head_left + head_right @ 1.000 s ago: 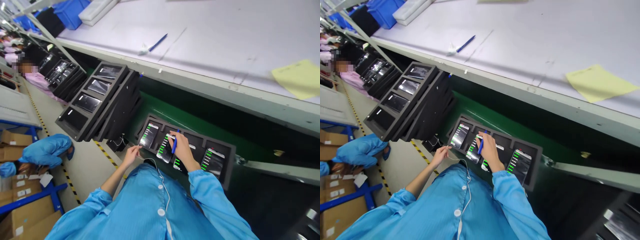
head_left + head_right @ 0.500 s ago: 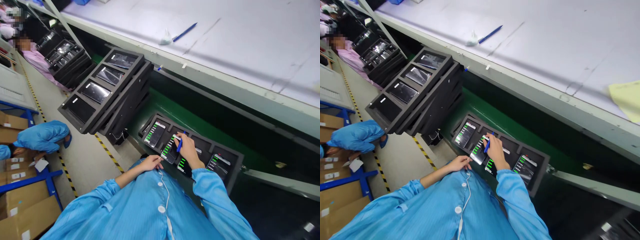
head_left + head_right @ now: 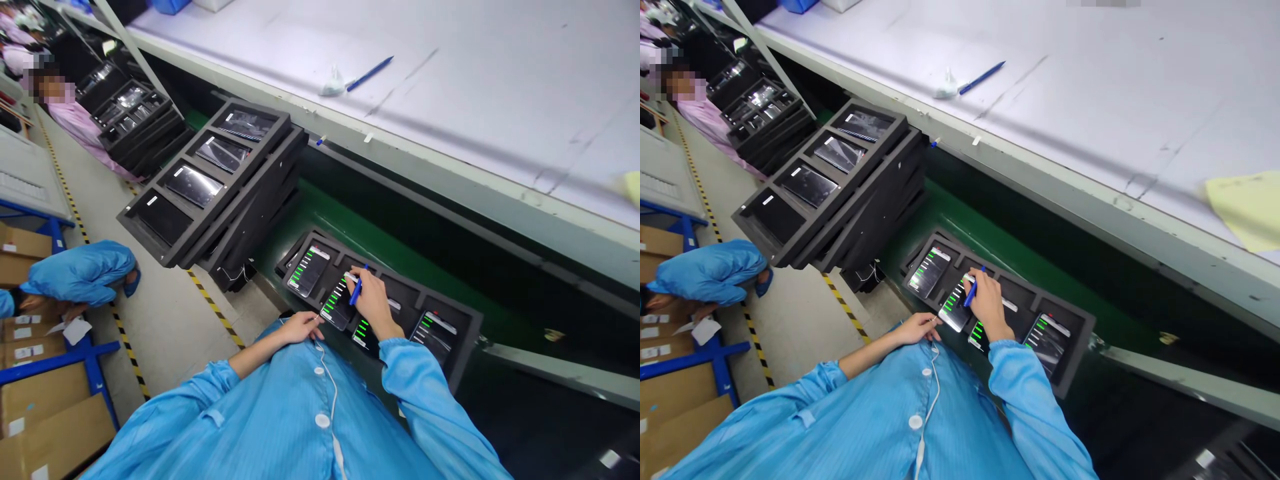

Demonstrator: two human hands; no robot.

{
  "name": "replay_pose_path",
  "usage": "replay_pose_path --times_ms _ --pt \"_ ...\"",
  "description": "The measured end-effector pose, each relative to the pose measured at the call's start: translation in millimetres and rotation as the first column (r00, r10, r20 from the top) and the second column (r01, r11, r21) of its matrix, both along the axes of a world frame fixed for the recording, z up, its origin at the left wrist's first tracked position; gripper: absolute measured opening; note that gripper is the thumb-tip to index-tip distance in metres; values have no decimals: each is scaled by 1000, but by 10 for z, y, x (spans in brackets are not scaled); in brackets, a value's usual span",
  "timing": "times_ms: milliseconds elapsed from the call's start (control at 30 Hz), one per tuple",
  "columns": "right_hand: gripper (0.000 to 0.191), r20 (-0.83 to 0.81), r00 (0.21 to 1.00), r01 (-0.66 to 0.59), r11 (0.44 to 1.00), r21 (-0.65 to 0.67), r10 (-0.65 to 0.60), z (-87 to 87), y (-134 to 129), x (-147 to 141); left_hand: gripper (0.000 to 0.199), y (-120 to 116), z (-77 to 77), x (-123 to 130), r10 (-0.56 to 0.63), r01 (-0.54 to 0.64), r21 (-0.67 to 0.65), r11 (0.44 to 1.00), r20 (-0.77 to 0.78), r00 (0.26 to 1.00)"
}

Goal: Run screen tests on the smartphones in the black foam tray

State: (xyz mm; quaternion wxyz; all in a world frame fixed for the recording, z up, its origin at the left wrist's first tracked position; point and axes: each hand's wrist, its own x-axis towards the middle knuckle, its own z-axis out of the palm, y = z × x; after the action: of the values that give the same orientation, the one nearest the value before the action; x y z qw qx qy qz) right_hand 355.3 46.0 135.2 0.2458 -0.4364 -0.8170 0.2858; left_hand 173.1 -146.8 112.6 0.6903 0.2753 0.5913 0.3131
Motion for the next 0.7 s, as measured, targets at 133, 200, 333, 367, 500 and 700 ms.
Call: replay_pose_path --times_ms 133,200,333,367,500,700 --pt "30 -65 997 -32 999 -1 32 86 48 -279 57 9 54 -289 186 -185 13 983 -76 980" --pt "30 -64 994 -92 996 -4 91 95 113 -487 55 38 77 -448 260 -258 31 966 -119 958" --pt "31 -18 978 -210 978 -10 209 16 263 -860 47 111 67 -625 269 -265 48 963 -159 950" --pt "32 -2 973 -232 973 -12 232 -14 293 -921 46 121 53 -638 257 -252 51 966 -163 952" --pt "34 43 962 -271 963 -18 271 -108 359 -1024 47 110 -13 -639 242 -232 73 970 -166 956" --pt "36 64 960 -272 962 -13 272 -101 366 -1013 52 62 -21 -719 283 -274 87 958 -117 952"
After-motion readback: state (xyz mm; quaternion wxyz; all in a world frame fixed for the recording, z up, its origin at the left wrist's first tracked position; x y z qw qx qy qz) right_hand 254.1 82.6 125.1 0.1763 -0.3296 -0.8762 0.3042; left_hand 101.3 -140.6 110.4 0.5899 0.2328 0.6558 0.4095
